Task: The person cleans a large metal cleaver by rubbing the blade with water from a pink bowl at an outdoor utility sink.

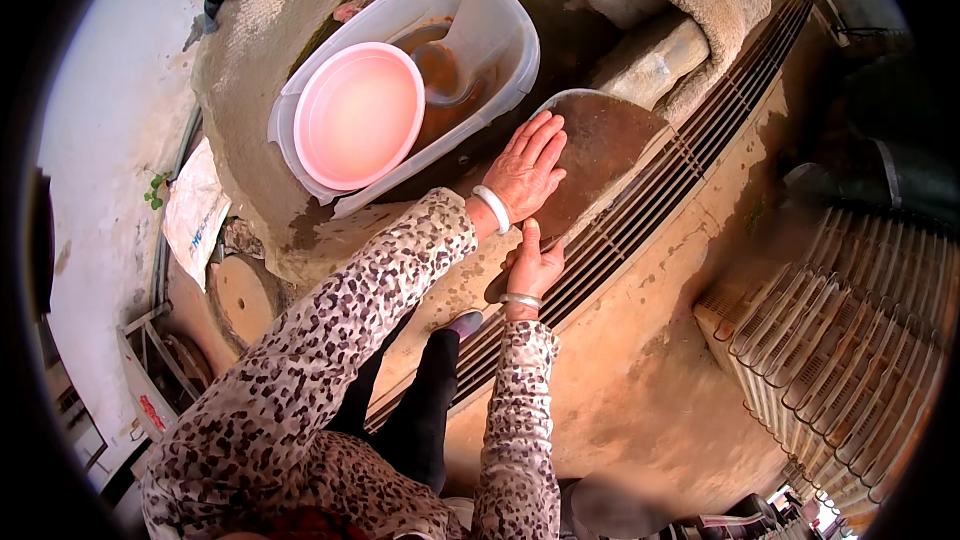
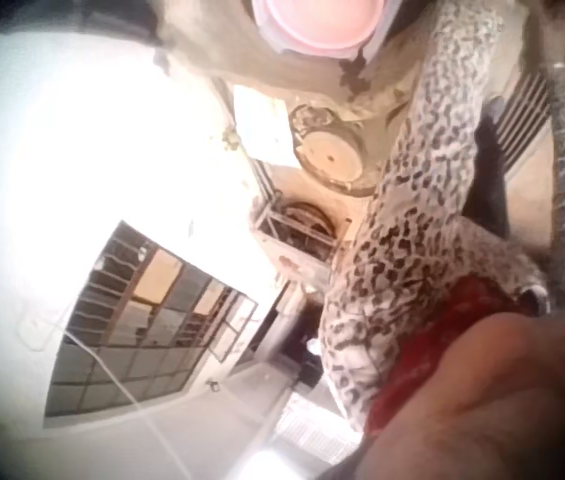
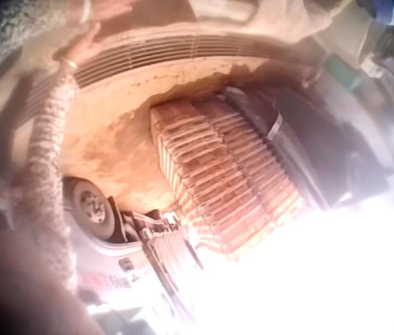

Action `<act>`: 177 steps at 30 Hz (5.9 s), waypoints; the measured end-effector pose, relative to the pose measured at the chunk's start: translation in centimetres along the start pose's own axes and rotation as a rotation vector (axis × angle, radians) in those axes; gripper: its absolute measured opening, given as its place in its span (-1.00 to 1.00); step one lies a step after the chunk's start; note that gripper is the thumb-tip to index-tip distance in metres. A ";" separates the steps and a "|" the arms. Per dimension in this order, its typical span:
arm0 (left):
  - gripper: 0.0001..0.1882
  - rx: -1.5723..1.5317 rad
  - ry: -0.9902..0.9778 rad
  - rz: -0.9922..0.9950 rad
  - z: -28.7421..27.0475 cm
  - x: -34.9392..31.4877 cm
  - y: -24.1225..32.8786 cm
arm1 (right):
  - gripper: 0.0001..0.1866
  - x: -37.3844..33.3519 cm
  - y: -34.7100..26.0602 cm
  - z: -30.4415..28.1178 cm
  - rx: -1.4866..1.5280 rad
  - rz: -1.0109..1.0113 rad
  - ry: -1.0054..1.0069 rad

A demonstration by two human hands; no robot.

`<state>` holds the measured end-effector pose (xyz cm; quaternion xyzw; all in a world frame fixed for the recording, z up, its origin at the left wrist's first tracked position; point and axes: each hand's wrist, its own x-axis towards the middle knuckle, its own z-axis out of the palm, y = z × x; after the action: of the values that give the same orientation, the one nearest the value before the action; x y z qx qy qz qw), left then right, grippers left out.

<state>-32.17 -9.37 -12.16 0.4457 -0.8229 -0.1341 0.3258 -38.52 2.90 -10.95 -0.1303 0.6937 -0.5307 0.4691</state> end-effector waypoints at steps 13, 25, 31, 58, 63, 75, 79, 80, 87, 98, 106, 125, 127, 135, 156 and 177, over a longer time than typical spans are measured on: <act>-0.38 -0.039 -0.073 0.013 -0.2 -2.5 0.6 | -0.79 -1.8 2.3 -0.6 0.077 0.033 0.007; -0.52 -0.072 -0.016 -0.065 -1.0 1.9 -1.7 | -0.70 0.6 -2.5 1.9 0.078 0.019 -0.112; -0.28 -0.847 0.040 -0.323 -11.7 -3.1 4.6 | -0.64 -5.0 -7.5 0.5 -0.856 -0.927 0.011; -0.06 0.124 -0.521 -0.185 -6.5 -16.8 3.5 | 0.08 -10.4 9.9 -7.7 -1.323 -0.539 -0.441; -0.23 0.173 -0.336 -0.115 -4.9 -6.0 2.5 | 0.06 -1.8 3.8 -4.5 -1.319 -0.674 -0.299; -0.29 0.170 -0.360 -0.112 -5.4 -4.1 1.9 | 0.08 -1.3 1.3 -3.4 -1.309 -0.663 -0.306; -0.25 0.068 -0.509 -0.102 -6.2 -11.0 3.4 | 0.16 -6.3 6.0 -7.4 -1.362 -0.424 -0.415; -0.23 0.043 -0.606 -0.118 -7.2 -12.7 4.4 | 0.16 -8.3 6.8 -8.6 -1.384 -0.374 -0.430; -0.56 -0.588 -0.200 -0.383 -10.0 -6.4 -3.1 | 0.11 -3.5 3.7 -5.6 -1.469 -0.516 -0.348; -0.59 -0.727 0.395 -1.694 -4.5 -24.0 -39.8 | 0.11 -4.5 6.4 -6.0 -1.466 -0.612 -0.369; -0.52 -0.409 0.209 -1.787 2.3 -30.4 -48.1 | 0.05 -4.6 6.1 -6.4 -1.550 -0.669 -0.365; -0.62 -1.122 -0.818 -0.142 -9.8 0.3 -10.2 | 0.04 -5.0 5.0 -5.0 -1.543 -0.549 -0.391; -0.66 -1.289 -0.550 -0.393 -10.7 0.3 -10.5 | 0.05 -4.9 4.9 -5.3 -1.491 -0.592 -0.392; -0.52 -0.758 0.063 -1.404 -3.7 -18.0 -40.1 | 0.07 -4.8 4.7 -5.7 -1.571 -0.546 -0.436; -0.64 -1.910 -0.472 -0.773 -9.3 -6.1 -23.4 | 0.05 -5.0 4.8 -5.8 -1.556 -0.603 -0.394; -0.42 0.055 -0.390 0.013 -8.1 -8.3 -4.2 | 0.01 -1.6 2.6 -1.1 -1.484 -0.726 -0.479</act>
<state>-20.93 -4.39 -11.66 0.4148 -0.8767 -0.1931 0.1486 -37.78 5.69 -12.36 -0.7258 0.6588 -0.0151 0.1974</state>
